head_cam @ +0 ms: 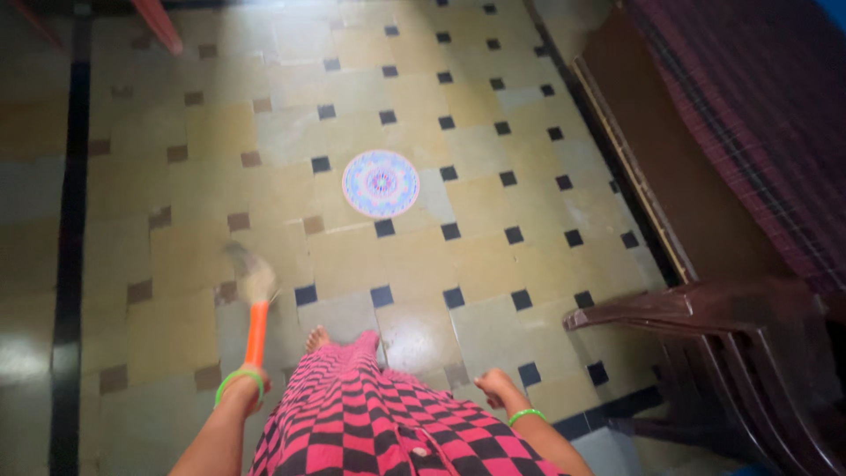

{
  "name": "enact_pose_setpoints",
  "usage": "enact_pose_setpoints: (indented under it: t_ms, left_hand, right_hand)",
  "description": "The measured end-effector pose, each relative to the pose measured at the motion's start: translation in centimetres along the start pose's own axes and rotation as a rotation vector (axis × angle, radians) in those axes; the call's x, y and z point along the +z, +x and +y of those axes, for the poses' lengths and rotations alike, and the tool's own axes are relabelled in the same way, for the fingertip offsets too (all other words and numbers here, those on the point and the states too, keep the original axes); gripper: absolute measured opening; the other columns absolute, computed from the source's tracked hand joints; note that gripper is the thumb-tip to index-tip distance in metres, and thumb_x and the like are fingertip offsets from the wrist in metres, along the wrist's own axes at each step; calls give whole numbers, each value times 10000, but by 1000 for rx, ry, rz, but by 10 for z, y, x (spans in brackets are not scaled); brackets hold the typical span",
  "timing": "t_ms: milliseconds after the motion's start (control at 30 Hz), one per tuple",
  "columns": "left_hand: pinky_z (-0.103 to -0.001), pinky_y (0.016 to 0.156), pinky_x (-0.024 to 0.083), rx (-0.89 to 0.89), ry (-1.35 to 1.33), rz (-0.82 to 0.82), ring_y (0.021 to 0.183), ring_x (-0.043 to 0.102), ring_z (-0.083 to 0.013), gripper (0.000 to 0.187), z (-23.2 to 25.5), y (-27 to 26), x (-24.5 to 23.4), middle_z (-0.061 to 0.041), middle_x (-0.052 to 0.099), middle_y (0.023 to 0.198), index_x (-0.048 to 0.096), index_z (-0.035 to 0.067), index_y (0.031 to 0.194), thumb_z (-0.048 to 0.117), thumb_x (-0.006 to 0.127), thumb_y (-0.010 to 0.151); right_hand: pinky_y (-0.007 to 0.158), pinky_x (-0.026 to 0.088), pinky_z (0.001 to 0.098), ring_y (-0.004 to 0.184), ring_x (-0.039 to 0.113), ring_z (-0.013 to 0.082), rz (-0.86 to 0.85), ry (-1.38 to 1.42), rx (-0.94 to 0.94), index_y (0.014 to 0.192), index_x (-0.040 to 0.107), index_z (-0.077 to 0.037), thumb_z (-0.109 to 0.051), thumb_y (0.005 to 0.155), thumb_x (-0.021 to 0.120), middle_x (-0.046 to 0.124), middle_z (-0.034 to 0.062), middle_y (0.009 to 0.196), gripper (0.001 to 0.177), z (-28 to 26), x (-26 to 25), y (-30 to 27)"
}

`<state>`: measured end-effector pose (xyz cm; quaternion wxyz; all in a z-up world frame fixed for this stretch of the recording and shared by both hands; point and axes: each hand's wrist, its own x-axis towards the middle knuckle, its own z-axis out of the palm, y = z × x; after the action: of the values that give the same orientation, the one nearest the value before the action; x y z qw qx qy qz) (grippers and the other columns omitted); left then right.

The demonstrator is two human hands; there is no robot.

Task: The person sweeps the tiled and stone floors of a home using a handheld broom, moving through doorways and hallways.

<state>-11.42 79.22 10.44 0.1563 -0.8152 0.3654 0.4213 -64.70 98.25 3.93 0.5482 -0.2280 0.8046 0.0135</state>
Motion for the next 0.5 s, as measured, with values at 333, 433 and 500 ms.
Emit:
enact_pose_setpoints:
  t_ms: [333,433,500]
  left_hand:
    - [-510,1025,519,376,442,41,1224,647,-403,409,21,-31,76,-238,682,1274,612,94,1351,265,503,996]
    - [-474,920,574,431,502,-36,1101,712,-363,414,33,-57,80,-209,736,1200,625,96,1327,224,640,934]
    - [-436,801,621,407,500,-149,951,778,-312,524,35,-75,68,-178,780,1115,613,89,1328,206,803,854]
  right_hand:
    - [541,527,443,546,672,245,-3,-111,34,871,786,-10,-466,930,722,739,125,706,464,159,41,24]
    - [495,547,433,534,686,258,-17,27,-63,942,741,17,-400,951,706,712,132,723,419,130,37,8]
    - [450,486,414,534,622,235,18,209,23,1053,679,-27,-352,959,691,660,96,760,339,94,31,-17]
